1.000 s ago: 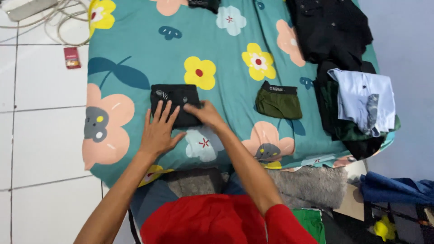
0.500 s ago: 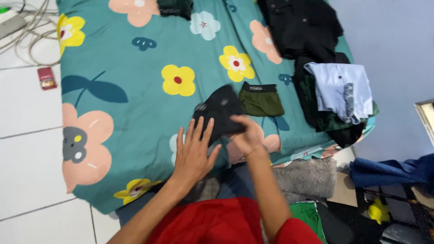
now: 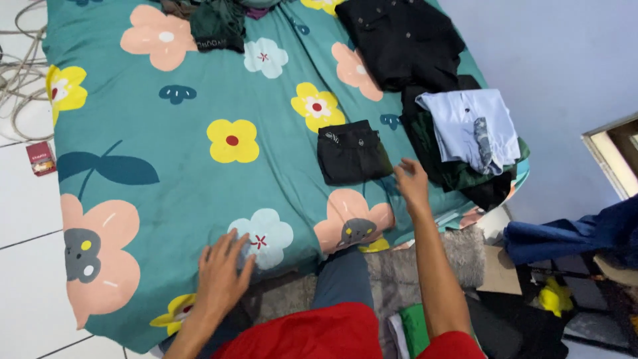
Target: Folding various pairs of underwear and stacking them neatly on a bed.
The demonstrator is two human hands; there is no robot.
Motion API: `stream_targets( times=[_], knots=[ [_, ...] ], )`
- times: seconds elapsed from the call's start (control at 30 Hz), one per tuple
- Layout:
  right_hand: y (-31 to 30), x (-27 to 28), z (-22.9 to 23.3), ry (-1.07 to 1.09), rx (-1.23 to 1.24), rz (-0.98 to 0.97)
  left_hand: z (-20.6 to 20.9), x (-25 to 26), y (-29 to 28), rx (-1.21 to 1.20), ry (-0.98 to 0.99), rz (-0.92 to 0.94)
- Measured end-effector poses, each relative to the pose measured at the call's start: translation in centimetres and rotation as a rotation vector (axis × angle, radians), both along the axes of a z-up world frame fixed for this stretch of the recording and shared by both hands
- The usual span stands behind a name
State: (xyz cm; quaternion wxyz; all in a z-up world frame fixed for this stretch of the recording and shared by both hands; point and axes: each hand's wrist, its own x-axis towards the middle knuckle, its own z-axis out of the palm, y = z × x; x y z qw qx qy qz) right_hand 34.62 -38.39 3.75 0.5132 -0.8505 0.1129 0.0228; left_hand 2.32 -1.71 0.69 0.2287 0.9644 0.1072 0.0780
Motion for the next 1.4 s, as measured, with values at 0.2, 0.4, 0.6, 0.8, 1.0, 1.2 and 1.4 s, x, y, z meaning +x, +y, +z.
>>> stream_targets(
  times=[0.2, 0.4, 0.6, 0.8, 1.0, 1.2, 1.4],
  knots=[
    [8.7, 0.5, 5.9, -0.665, -0.353, 0.248, -2.2, 3.1, 4.2, 0.216, -0.295, 0.123],
    [5.1, 8.5, -0.5, 0.127, -0.486, 0.240, -3.9, 3.4, 4.2, 0.325, -0.396, 0.211],
    [6.3, 5.1, 3.2, 0.095, -0.355, 0.299, -2.5, 3.5, 4.1, 0.325, -0.430, 0.199],
    [5.6, 6.6, -1.2, 0.047, -0.300, 0.325, -3.9, 3.6, 4.4, 0.329, -0.426, 0.216],
    [2.2, 8.0, 0.3, -0.168, -0.276, 0.228, -3.1, 3.7, 4.1, 0.319, -0.456, 0.219],
    [1.7, 5.6, 0.3, -0.134, -0.682, 0.426, -1.4, 3.5, 3.8, 0.242, -0.409, 0.190],
    [9.2, 1.3, 2.7, -0.890, -0.741, 0.346, -1.1, 3.8, 3.7, 0.232, -0.405, 0.216]
  ],
)
